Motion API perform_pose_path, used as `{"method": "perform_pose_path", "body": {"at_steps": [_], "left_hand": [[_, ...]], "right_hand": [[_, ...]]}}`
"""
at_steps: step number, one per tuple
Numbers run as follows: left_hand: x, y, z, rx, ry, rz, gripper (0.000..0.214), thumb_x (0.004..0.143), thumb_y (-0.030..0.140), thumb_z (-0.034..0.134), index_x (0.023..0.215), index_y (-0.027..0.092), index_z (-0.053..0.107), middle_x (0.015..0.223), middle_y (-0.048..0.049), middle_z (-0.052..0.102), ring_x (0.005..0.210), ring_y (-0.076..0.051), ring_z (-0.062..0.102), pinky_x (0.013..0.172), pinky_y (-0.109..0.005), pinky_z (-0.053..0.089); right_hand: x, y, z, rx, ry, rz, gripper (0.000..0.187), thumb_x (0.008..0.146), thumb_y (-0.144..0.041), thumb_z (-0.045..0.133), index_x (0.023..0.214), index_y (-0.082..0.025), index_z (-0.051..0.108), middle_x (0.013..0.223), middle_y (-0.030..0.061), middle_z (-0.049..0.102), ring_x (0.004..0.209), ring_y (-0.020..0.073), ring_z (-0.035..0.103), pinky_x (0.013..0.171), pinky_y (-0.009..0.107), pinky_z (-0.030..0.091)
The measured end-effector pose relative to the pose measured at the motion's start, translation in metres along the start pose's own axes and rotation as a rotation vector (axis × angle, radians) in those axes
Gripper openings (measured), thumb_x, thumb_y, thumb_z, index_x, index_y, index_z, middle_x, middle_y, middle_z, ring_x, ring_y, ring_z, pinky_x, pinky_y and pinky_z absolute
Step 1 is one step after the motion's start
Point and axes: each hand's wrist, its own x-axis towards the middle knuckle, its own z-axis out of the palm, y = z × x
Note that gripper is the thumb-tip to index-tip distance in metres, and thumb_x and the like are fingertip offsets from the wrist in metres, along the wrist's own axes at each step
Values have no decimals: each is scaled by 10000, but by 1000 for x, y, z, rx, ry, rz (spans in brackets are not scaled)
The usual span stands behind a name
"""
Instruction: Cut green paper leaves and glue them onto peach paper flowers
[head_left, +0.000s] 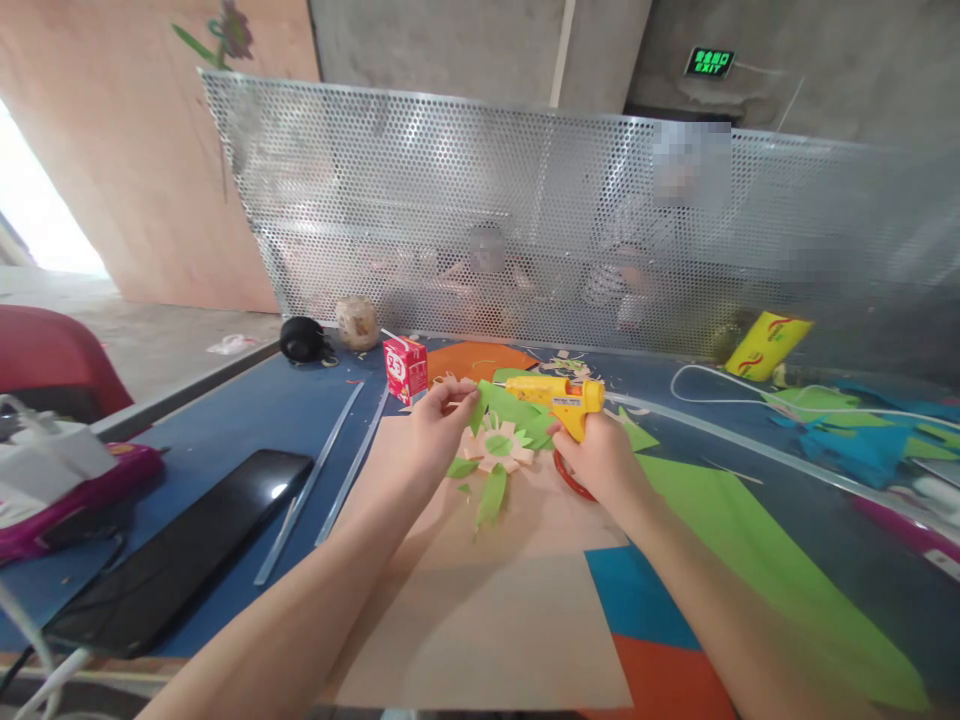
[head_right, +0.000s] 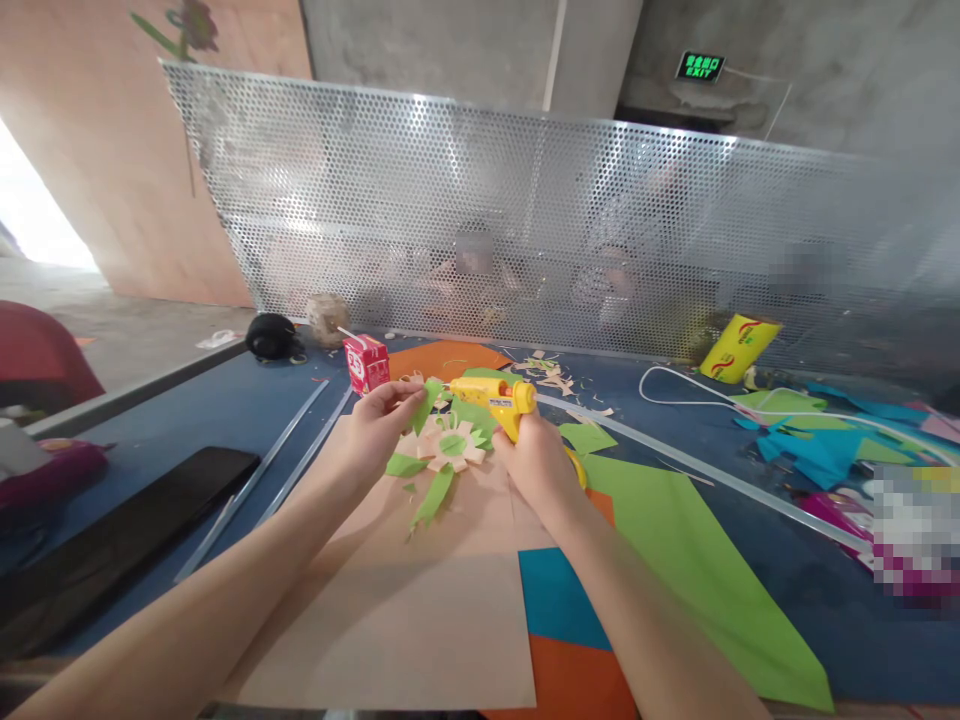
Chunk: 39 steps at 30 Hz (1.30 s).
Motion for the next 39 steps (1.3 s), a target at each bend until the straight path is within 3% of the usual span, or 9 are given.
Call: {"method": "perform_pose_path", "body": {"at_steps": [8,15,26,33,39], "left_hand": [[-1,2,-1,39,4,-17,209,655,328,597,760,147,595,707,-18,590,603,-93,495,534,-197,359],[-1,2,-1,40,-17,-20,190,659,315,594,745,146,589,674,-7,571,577,-86,480,518,-192,349],[0,0,-1,14,-3,4,175,650,311,595,727,154,598,726,-19,605,589,-89,503,520,-197,366],[-1,3,1,-16,5,0,197,624,323,623,722,153,606,685,-11,591,572,-88,497,515,-202,368],[0,4,2,-58,-42,40,218,636,342,626,740,154,592,770,-25,594,586,-79,492,502,-192,358]], "right_hand": [[-1,-3,-4,26,12,1,171,671,-240,429,699,-153,573,492,35,539,485,170,520,527,262,401],[-3,-3,-2,32,21,-54,160,672,-237,429,712,-160,564,631,81,622,611,204,586,560,267,409],[-2,-2,-1,1,15,-44,143,671,-217,438,709,-160,563,678,91,640,692,213,596,585,261,414],[1,-2,-3,-87,35,-12,139,671,-256,451,684,-156,546,599,78,610,552,187,551,490,249,361],[2,-1,-4,-85,45,-6,137,663,-277,490,683,-154,547,572,61,587,519,164,531,458,230,340]]}}
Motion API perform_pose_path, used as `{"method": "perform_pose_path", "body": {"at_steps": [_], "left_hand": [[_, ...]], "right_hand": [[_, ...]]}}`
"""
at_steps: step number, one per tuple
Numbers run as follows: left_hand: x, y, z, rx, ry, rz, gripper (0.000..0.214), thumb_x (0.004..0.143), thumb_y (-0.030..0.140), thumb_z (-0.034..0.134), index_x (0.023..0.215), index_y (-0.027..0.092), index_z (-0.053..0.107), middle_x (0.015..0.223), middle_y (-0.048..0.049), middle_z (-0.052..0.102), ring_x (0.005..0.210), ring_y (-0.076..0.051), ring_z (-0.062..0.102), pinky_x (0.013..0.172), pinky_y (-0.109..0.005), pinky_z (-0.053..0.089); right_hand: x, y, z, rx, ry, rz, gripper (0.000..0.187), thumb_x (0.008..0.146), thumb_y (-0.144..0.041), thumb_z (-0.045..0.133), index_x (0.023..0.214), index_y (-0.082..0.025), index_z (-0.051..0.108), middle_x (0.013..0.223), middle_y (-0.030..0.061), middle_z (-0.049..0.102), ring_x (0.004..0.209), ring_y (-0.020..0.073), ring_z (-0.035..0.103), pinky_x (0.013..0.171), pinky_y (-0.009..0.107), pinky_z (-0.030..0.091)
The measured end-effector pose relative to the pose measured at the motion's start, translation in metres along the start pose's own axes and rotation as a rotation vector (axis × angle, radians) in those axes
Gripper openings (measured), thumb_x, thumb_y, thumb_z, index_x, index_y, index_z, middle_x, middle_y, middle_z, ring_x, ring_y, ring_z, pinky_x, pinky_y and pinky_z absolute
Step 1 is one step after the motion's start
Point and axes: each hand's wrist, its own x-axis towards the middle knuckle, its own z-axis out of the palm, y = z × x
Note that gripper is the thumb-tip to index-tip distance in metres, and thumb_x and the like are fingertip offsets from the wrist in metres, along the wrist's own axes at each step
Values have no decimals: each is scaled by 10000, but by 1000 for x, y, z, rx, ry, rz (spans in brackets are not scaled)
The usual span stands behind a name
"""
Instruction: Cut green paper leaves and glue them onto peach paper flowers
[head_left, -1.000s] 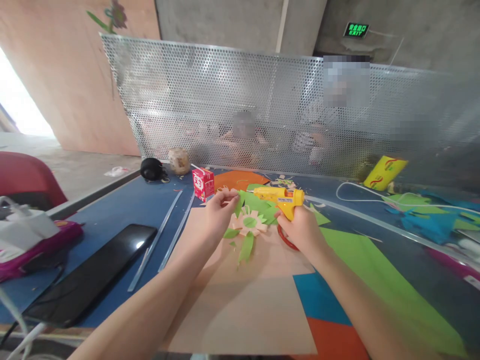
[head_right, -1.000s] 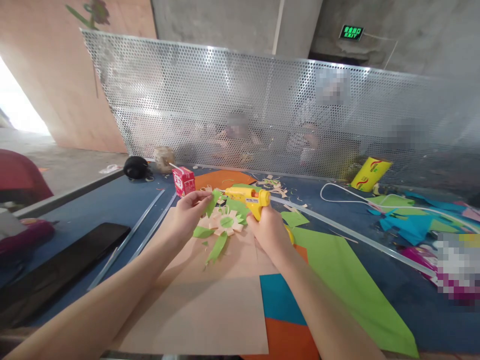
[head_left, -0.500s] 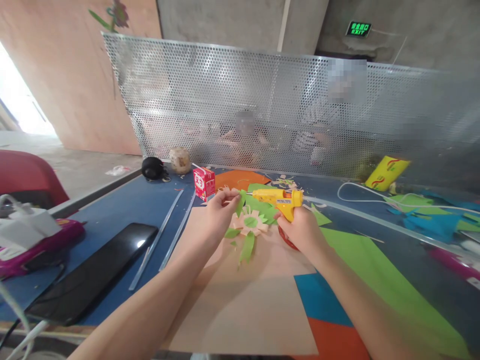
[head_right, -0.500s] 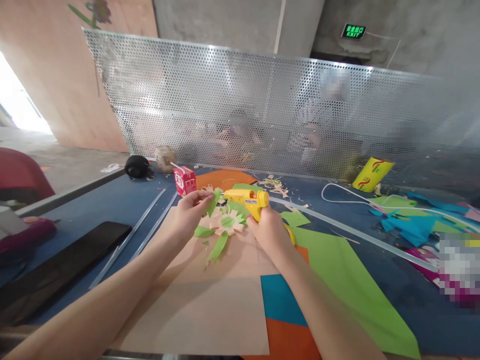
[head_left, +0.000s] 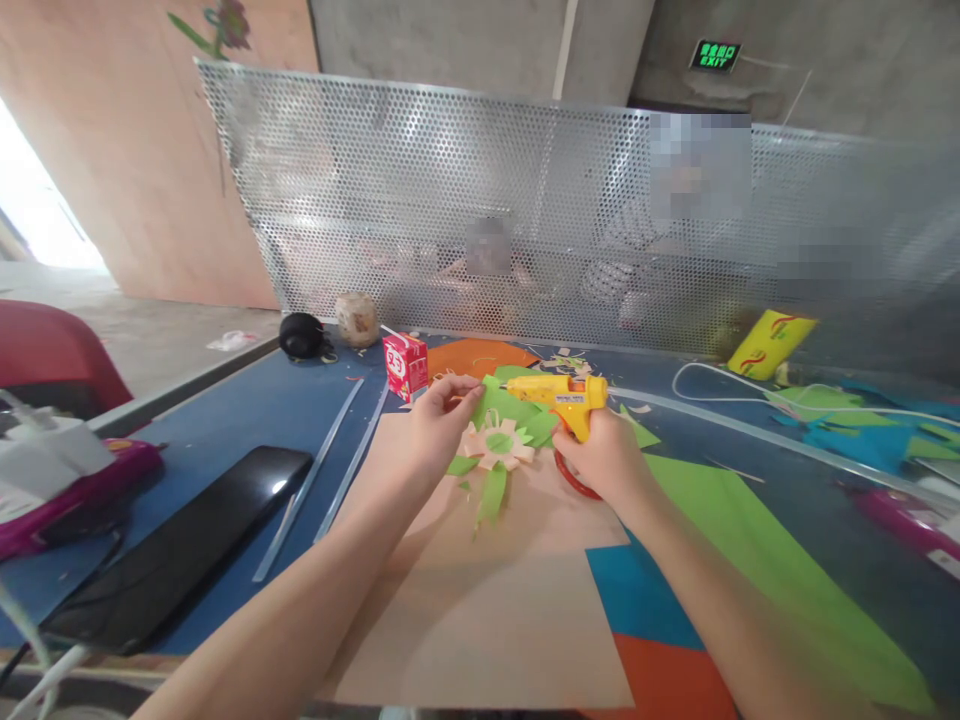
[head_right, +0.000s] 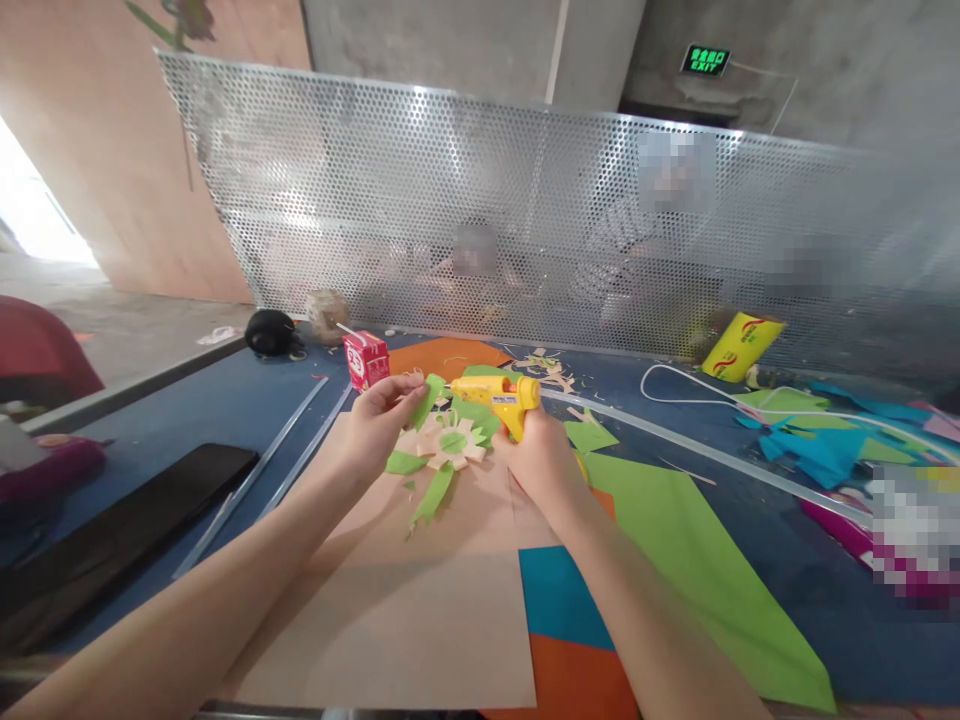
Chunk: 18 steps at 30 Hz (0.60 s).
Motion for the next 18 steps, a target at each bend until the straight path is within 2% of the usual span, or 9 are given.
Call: {"method": "perform_pose_path", "body": {"at_steps": [6,9,11,14,18], "left_hand": [[0,-2,0,-21,-16,-7,233,634,361,632,750,163,593,676,9,556,532,-60,440,458,-173,321],[1,-3,-1,-29,-1,-34,254,629,377,635,755,161,591,669,7,551,530,-62,445,451,-169,325],[1,-3,-1,-31,2,-39,262,625,384,636,754,161,593,683,1,559,534,-64,452,453,-171,332],[1,-3,0,-33,5,-24,261,617,381,642,751,160,601,713,-5,574,537,-61,452,452,-170,328],[1,-2,1,-44,10,-44,282,589,396,656,741,165,601,709,1,581,526,-62,449,447,-176,320]], "right_hand": [[4,9,1,162,-21,3,255,705,-401,507,756,-153,544,597,58,601,535,171,563,492,236,385],[12,18,0,323,-62,86,304,755,-444,442,805,-155,521,594,50,611,446,148,552,478,239,401],[18,26,-3,348,-63,150,339,767,-477,409,788,-159,524,616,56,624,457,149,563,494,241,410],[28,44,-12,135,-20,236,476,781,-553,309,696,-159,563,674,106,643,622,193,603,575,261,413],[38,73,-22,-175,-55,399,659,790,-596,160,745,-130,623,788,184,650,696,239,612,542,284,399]]}}
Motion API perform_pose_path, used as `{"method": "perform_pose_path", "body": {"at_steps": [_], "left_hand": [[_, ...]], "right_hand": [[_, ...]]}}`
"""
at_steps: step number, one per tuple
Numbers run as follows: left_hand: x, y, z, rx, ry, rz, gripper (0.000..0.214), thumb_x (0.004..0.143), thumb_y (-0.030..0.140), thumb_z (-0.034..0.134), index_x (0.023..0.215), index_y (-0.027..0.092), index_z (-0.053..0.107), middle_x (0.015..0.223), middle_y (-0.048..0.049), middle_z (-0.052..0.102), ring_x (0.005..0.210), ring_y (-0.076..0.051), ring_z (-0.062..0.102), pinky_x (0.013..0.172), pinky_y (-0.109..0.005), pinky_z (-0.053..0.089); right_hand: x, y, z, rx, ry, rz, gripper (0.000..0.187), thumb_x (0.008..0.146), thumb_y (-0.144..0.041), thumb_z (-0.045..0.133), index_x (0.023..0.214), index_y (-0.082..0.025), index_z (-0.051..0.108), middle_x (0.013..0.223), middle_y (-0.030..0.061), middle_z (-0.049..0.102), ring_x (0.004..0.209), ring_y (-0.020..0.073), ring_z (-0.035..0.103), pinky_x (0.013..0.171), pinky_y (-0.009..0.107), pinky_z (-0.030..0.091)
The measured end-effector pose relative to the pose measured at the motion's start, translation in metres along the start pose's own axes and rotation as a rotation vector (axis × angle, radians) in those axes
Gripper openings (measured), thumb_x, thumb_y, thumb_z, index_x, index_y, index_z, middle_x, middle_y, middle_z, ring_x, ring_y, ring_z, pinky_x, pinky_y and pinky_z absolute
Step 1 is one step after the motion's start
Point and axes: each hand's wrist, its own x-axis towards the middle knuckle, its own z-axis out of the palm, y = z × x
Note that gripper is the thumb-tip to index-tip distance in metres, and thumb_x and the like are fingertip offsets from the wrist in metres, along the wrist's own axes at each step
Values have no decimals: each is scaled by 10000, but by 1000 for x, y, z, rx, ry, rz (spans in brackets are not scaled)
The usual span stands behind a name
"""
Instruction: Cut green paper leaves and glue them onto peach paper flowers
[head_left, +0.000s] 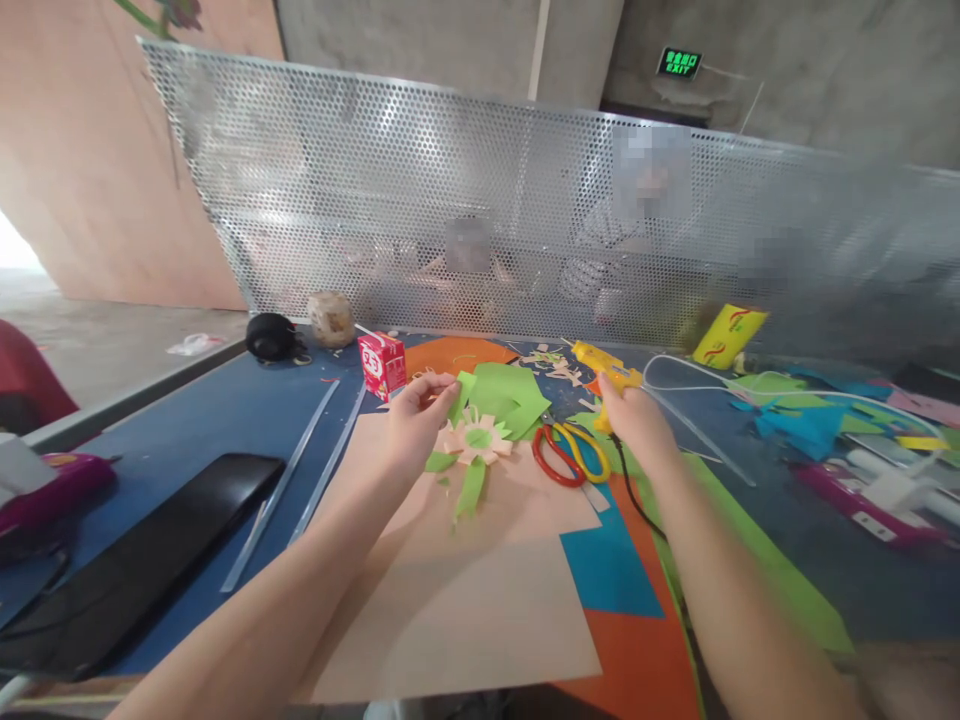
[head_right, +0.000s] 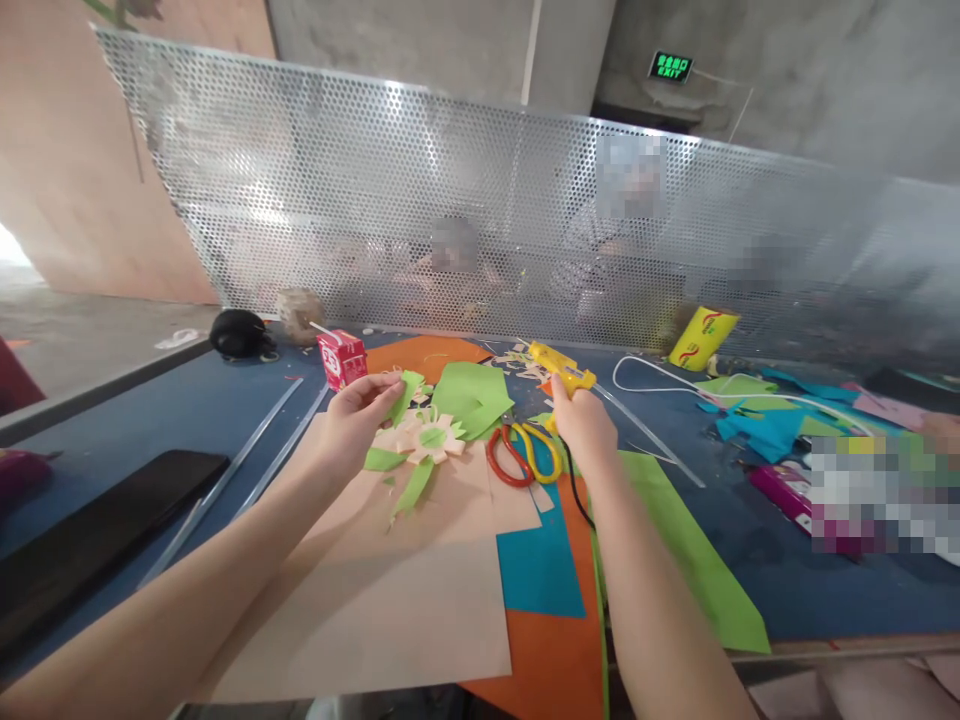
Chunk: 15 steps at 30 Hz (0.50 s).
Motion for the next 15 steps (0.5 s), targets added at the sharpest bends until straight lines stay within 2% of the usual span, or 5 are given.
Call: {"method": "perform_pose_path", "body": {"at_steps": [3,6,11,15], "left_hand": [[-1,0,1,8,2,-18,279,572,395,663,722,169,597,698,8,580,534,-67,455,461,-182,328],[-1,0,1,8,-5,-18,271,577,380,663,722,163,594,691,7,569,534,-65,452,463,-181,329],[-2,1,2,8,-11,-30,269,573,375,669,698,150,589,617,22,533,489,-54,413,430,-177,295],[-1,0,1,14,-8,-34,298,557,402,671,714,158,598,649,16,561,523,-70,451,461,-191,326]], "right_hand": [[12,15,6,-78,-19,43,657,801,-556,192,758,-80,644,780,219,647,691,254,619,520,282,392],[20,22,18,-97,-38,23,588,788,-527,286,776,-68,653,788,218,649,716,268,622,532,283,396],[22,20,35,-117,-68,-26,478,718,-487,452,838,-70,654,785,198,661,692,255,624,513,272,398],[21,16,33,-145,-55,-36,474,751,-451,414,830,-47,650,812,225,653,724,263,618,528,284,401]]}}
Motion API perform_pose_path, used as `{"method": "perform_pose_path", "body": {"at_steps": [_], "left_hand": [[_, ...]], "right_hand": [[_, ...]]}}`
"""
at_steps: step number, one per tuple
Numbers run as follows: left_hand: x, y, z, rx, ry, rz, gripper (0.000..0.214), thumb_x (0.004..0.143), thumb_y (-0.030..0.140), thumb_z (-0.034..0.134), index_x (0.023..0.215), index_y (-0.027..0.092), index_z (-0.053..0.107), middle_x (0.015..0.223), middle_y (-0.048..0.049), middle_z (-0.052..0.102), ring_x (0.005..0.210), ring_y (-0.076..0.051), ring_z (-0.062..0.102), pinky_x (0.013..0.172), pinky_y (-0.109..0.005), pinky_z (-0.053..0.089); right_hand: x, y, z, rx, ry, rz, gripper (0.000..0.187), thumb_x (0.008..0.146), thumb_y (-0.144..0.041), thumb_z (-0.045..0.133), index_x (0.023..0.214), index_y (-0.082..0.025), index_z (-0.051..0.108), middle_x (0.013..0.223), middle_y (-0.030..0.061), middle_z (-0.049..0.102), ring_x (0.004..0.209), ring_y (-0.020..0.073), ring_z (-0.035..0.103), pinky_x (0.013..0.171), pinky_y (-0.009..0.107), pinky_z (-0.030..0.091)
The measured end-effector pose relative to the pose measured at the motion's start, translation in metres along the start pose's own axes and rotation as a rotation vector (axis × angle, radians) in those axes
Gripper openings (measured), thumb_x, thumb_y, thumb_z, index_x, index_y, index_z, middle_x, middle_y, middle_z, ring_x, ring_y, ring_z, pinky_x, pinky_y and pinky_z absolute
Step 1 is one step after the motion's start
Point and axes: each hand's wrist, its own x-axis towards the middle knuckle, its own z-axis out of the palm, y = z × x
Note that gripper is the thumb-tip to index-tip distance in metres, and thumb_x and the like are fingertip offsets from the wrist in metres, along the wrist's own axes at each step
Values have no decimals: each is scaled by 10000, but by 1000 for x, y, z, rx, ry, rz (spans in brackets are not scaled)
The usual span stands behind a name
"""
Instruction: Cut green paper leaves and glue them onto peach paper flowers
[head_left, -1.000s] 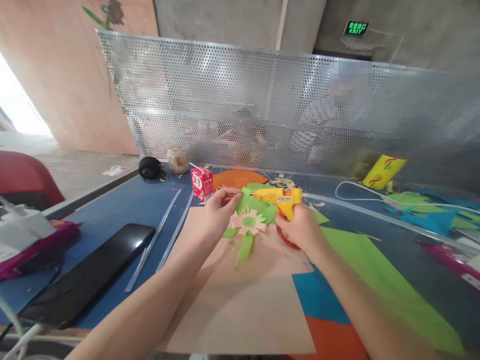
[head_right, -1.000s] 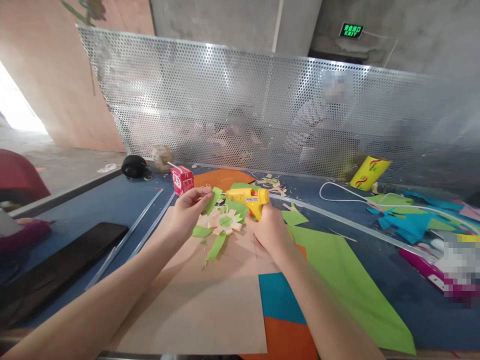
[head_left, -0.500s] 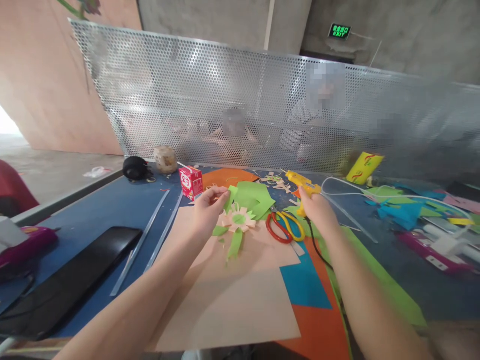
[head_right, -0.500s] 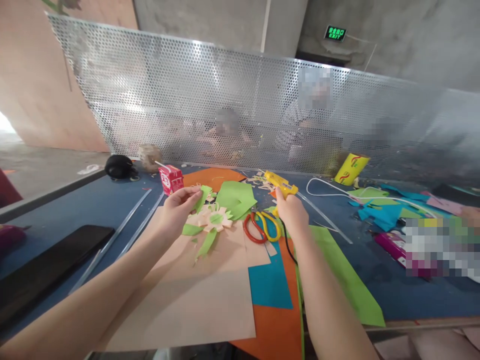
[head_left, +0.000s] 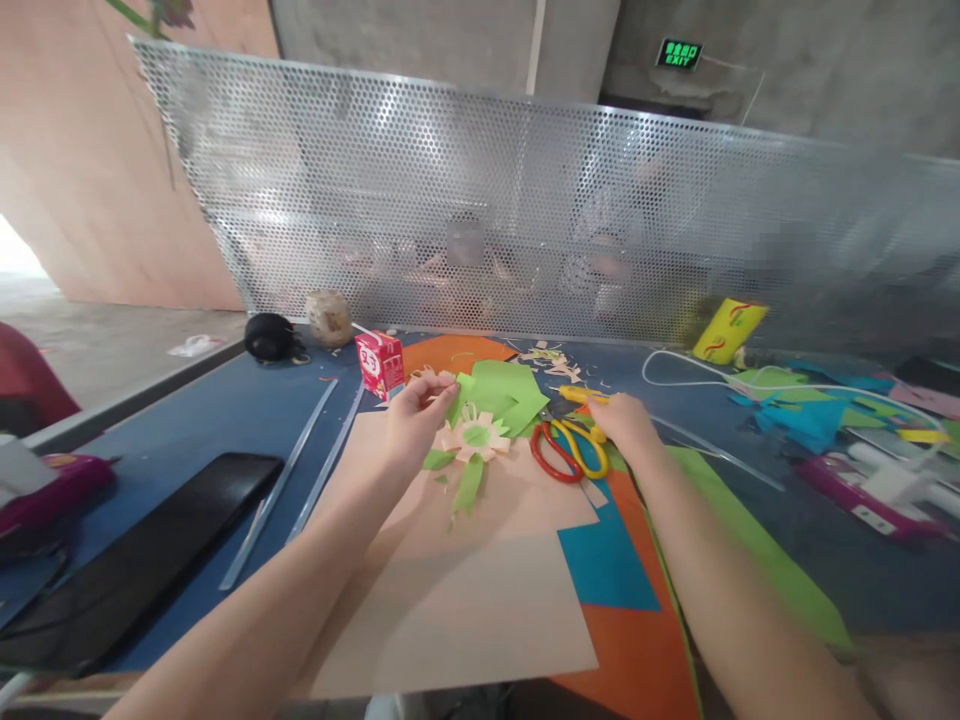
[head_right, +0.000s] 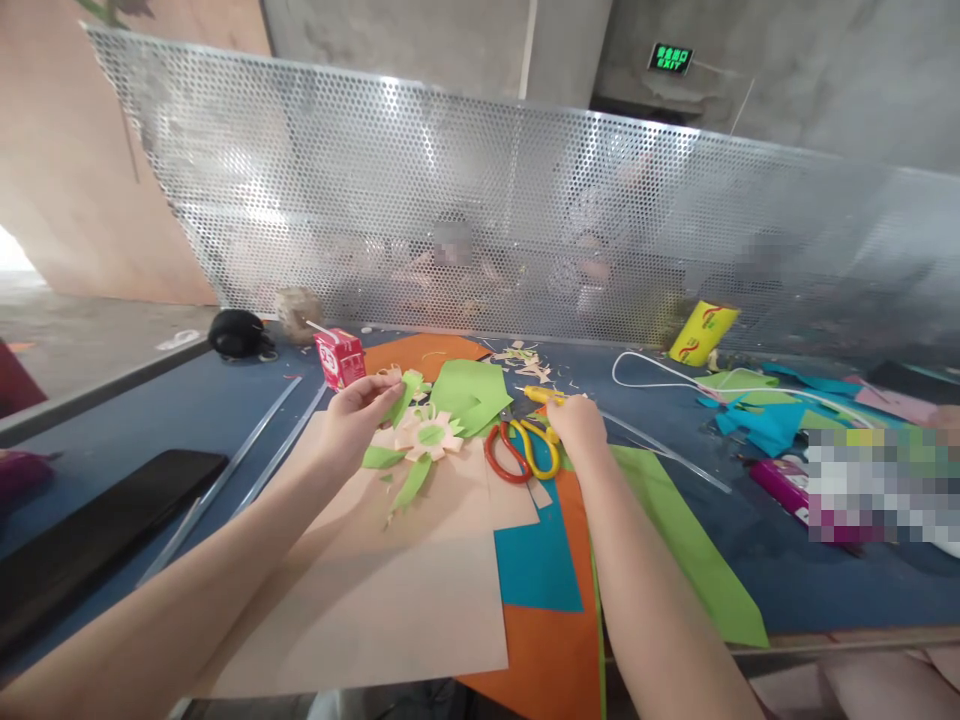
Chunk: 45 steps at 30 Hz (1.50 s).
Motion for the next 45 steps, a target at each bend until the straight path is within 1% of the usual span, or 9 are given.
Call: {"method": "perform_pose_path", "body": {"at_steps": [7,9,12,15,22,30,33,39,45], "left_hand": [[2,-4,-1,0,-25,31,274,578,383,662,732,164,606,673,10,574,541,-72,468,478,-190,343],[1,-3,0,-3,-13,32,256,583,370,660,717,160,603,659,11,565,524,-63,453,461,-181,334],[0,0,1,6,-4,21,244,584,358,660,692,150,592,598,23,525,475,-46,403,421,-168,299],[-1,2,2,6,-7,2,253,584,361,658,701,148,588,585,25,507,470,-47,397,416,-166,293],[-1,2,3,-2,-41,31,236,603,343,644,705,137,590,645,5,541,534,-63,445,459,-178,315],[-2,0,5,32,-68,26,229,607,345,633,688,137,579,604,25,518,512,-58,425,447,-177,300],[-1,-1,5,16,-81,24,223,609,333,634,698,137,577,591,29,511,495,-54,415,444,-177,300],[-2,-1,5,12,-149,16,281,626,337,633,820,136,600,622,19,536,478,-46,407,424,-171,273],[1,-3,2,-37,-137,23,234,629,303,642,784,134,599,673,1,571,608,-76,508,548,-180,373]], "right_hand": [[-21,-22,-23,-31,91,-2,352,773,-401,406,858,-117,597,813,168,644,733,238,604,537,279,377],[-38,-38,-23,51,86,-177,267,765,-397,434,801,-173,575,746,85,644,705,194,592,535,247,359],[-68,-64,-18,225,-74,-484,199,740,-399,482,777,-212,539,726,11,626,632,140,564,506,208,329],[-89,-80,-13,266,-102,-568,192,730,-401,503,744,-211,520,699,2,606,591,123,537,490,199,298],[-92,-79,-7,155,-226,-471,451,748,-548,402,470,-204,485,446,-11,504,412,114,433,412,220,213],[-91,-91,-1,216,-240,-342,340,697,-530,481,604,-224,595,619,5,619,562,134,538,454,215,245],[-86,-93,3,193,-244,-353,426,716,-563,429,527,-206,563,559,18,594,530,135,521,451,227,234],[-77,-96,15,216,-232,-349,352,654,-468,546,429,-200,500,468,15,545,462,136,483,444,236,230],[-75,-90,8,405,-208,-421,212,722,-382,495,614,-200,507,639,14,595,578,145,549,493,231,343]]}}
